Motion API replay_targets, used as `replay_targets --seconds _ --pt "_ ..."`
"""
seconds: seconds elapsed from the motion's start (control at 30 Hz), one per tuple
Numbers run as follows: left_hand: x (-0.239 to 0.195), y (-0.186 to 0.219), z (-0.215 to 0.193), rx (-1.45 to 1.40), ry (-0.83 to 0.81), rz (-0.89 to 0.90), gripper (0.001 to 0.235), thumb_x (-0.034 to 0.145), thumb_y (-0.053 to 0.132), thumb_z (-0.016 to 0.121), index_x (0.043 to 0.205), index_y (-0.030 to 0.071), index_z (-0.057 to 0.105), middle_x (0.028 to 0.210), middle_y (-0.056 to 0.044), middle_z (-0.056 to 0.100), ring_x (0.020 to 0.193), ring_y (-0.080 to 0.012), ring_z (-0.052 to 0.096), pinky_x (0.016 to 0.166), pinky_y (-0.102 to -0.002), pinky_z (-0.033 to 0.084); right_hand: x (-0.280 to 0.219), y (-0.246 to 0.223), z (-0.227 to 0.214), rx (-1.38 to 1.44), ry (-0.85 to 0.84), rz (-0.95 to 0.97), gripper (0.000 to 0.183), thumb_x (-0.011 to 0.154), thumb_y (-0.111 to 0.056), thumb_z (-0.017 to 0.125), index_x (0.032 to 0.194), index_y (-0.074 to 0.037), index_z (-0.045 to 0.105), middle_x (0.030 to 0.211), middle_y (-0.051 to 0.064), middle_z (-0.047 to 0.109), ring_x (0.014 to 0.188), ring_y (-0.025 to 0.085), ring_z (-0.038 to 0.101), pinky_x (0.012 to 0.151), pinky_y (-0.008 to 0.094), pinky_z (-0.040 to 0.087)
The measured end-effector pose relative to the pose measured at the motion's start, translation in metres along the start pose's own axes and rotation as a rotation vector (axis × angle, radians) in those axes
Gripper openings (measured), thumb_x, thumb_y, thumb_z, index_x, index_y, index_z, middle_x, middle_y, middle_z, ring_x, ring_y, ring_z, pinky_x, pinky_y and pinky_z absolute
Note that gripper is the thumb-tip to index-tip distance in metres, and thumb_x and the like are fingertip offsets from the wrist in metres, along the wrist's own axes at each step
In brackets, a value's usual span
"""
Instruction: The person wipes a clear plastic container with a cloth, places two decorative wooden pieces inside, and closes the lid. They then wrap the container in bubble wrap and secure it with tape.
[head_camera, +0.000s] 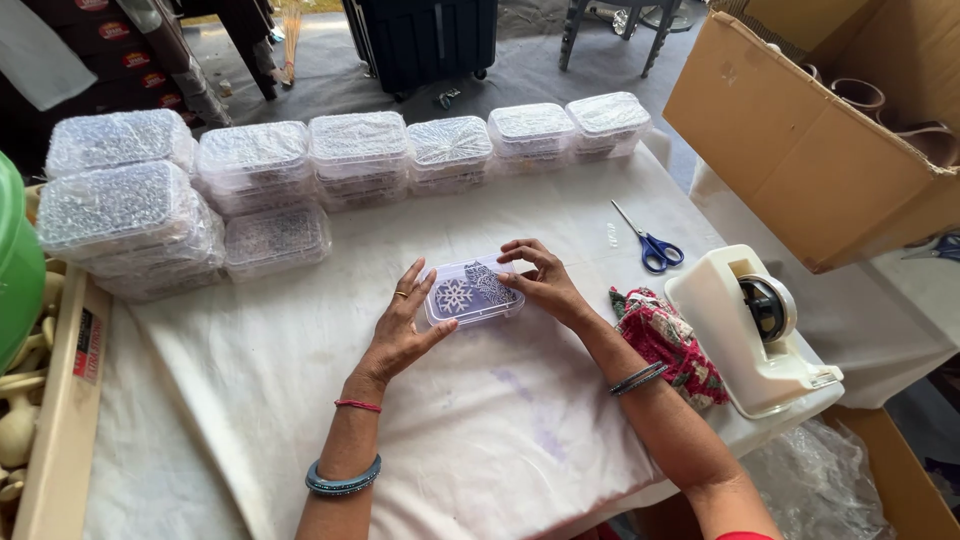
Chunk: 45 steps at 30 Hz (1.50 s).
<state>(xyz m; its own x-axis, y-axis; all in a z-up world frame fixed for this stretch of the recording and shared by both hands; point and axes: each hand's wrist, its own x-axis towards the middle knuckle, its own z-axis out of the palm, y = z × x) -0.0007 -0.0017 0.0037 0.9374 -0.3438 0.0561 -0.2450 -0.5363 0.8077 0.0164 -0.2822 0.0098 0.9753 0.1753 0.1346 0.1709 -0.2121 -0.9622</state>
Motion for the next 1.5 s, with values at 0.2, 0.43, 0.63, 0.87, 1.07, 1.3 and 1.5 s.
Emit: replay_targets --seconds 0.2,0.43,0.63,0.87,1.07,1.3,1.5 --pt "0.0 -0.017 0.006 0.16 0.036 0.116 0.098 0.071 0.039 0.084 0.156 0.018 0.039 0.169 0.0 0.024 0.151 -0.0264 0.034 0.121 -0.043 0.04 0.005 0.009 0.002 -0.101 -0.005 -0.061 0.046 0.089 -0.028 0.078 0.129 -0.009 0.067 0.14 0.005 0.054 0.122 0.017 0.061 0.09 0.032 0.061" --pt "0.001 -0.009 0.003 0.191 0.006 0.071 0.104 0.067 0.037 0.087 0.156 0.018 0.037 0.169 0.001 0.023 0.151 -0.0244 0.034 0.121 -0.04 0.036 0.006 0.008 0.0 -0.037 -0.022 0.073 0.05 0.088 -0.029 0.078 0.133 -0.011 0.066 0.133 0.004 0.057 0.114 0.022 0.065 0.091 0.033 0.062" --pt "0.0 -0.003 0.001 0.187 0.048 0.172 0.105 0.066 0.036 0.089 0.154 0.01 0.04 0.168 -0.004 0.026 0.15 -0.0283 0.036 0.12 -0.04 0.038 0.008 0.011 -0.001 0.001 -0.017 0.043 0.047 0.089 -0.026 0.078 0.132 -0.011 0.067 0.129 0.004 0.059 0.11 0.018 0.066 0.085 0.029 0.063" --pt "-0.001 0.007 -0.001 0.182 0.05 0.141 0.1 0.066 0.032 0.088 0.151 0.008 0.043 0.165 -0.006 0.03 0.148 -0.0278 0.039 0.12 -0.039 0.039 0.007 0.013 0.0 -0.091 0.008 -0.051 0.044 0.089 -0.019 0.079 0.13 -0.009 0.067 0.131 0.005 0.061 0.115 0.012 0.063 0.083 0.028 0.063" --pt "-0.004 0.008 0.002 0.196 0.087 0.168 0.095 0.065 0.028 0.086 0.148 0.003 0.048 0.163 -0.011 0.034 0.145 -0.0306 0.043 0.116 -0.04 0.044 0.002 0.005 0.006 -0.122 0.013 -0.012 0.039 0.092 -0.021 0.076 0.128 -0.009 0.068 0.139 0.003 0.058 0.1 0.011 0.069 0.08 0.026 0.063" --pt "0.0 0.0 0.007 0.22 0.1 0.175 0.093 0.064 0.028 0.087 0.146 0.003 0.05 0.16 -0.011 0.037 0.138 -0.0301 0.05 0.111 -0.039 0.05 0.0 0.002 0.008 -0.114 0.031 0.006 0.039 0.092 -0.022 0.075 0.128 -0.008 0.068 0.14 0.004 0.058 0.097 0.012 0.07 0.08 0.027 0.064" --pt "-0.001 0.003 0.005 0.214 0.112 0.158 0.09 0.065 0.027 0.086 0.145 0.004 0.053 0.16 -0.009 0.04 0.135 -0.0283 0.055 0.11 -0.037 0.052 -0.002 -0.002 0.01 -0.154 0.046 -0.001 0.038 0.092 -0.023 0.074 0.127 -0.008 0.068 0.14 0.004 0.059 0.097 0.013 0.071 0.081 0.027 0.065"
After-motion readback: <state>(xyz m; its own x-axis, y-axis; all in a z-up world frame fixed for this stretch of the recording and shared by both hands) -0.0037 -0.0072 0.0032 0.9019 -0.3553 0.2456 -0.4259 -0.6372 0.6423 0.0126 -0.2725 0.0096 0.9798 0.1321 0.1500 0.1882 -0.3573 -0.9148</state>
